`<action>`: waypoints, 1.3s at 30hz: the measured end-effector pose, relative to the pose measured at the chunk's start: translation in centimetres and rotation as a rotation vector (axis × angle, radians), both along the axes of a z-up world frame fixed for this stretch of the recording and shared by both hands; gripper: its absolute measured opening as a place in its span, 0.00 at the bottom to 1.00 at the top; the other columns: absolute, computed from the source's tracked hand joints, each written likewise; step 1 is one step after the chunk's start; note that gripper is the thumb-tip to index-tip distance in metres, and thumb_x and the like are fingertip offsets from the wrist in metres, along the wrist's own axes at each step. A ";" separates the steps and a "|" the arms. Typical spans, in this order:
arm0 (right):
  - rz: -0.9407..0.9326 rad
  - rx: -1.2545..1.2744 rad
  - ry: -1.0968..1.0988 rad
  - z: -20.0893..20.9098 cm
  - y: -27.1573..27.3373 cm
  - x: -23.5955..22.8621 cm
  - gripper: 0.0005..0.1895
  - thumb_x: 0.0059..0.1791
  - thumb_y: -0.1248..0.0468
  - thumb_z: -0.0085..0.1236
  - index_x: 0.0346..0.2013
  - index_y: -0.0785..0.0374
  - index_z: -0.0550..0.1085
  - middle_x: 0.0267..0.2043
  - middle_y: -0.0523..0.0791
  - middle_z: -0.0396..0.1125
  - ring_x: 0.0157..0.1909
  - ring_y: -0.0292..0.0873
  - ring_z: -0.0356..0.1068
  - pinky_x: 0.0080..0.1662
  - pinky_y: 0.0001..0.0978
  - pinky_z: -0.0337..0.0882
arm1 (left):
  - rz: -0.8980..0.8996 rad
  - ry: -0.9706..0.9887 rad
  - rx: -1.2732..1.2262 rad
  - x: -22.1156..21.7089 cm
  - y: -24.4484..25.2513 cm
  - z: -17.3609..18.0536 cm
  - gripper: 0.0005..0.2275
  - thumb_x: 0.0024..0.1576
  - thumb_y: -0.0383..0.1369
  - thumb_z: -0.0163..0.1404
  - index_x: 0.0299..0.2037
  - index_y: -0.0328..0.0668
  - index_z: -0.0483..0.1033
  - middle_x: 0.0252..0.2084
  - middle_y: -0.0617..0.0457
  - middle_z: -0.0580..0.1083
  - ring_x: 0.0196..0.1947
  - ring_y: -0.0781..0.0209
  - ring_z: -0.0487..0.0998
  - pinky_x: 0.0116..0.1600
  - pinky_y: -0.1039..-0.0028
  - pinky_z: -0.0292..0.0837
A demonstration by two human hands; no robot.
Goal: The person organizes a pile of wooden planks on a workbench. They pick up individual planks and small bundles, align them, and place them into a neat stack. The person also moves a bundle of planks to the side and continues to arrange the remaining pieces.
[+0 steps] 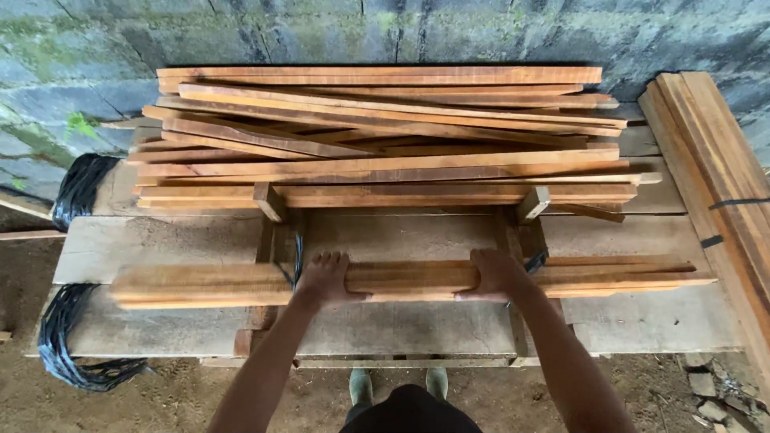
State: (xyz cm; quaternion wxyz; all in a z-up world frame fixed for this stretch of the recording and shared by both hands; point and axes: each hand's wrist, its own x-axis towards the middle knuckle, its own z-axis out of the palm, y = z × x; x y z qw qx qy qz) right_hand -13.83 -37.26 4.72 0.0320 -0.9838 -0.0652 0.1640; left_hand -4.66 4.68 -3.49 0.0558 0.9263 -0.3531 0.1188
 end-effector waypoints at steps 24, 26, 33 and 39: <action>0.128 0.034 -1.103 -3.7 -0.5 4.1 0.22 0.52 0.47 0.48 0.50 0.56 0.80 0.45 0.47 0.76 0.51 0.47 0.77 0.57 0.40 0.74 | 0.136 -0.374 -0.380 6.0 -2.1 -1.3 0.16 0.55 0.43 0.45 0.45 0.49 0.83 0.40 0.51 0.80 0.47 0.54 0.81 0.58 0.59 0.70; 0.158 0.048 -1.127 -4.5 -1.4 6.0 0.23 0.53 0.47 0.47 0.49 0.57 0.80 0.44 0.48 0.76 0.49 0.49 0.77 0.55 0.41 0.75 | 0.123 -0.389 -0.381 7.6 -2.4 -1.1 0.16 0.56 0.43 0.44 0.44 0.49 0.83 0.38 0.52 0.80 0.44 0.54 0.81 0.56 0.58 0.71; 0.142 0.126 -1.142 -3.7 -1.4 7.8 0.19 0.52 0.51 0.49 0.47 0.57 0.80 0.41 0.48 0.76 0.47 0.50 0.77 0.56 0.43 0.75 | 0.151 -0.359 -0.347 8.7 -3.0 0.7 0.15 0.51 0.41 0.48 0.45 0.49 0.81 0.39 0.51 0.79 0.44 0.53 0.80 0.58 0.60 0.68; 0.090 0.113 -0.937 -4.5 -2.2 7.7 0.22 0.48 0.51 0.56 0.54 0.55 0.75 0.44 0.48 0.72 0.50 0.53 0.75 0.56 0.48 0.73 | 0.222 -0.209 -0.284 8.4 -3.4 1.2 0.15 0.55 0.47 0.48 0.47 0.52 0.77 0.41 0.52 0.77 0.49 0.53 0.79 0.66 0.56 0.63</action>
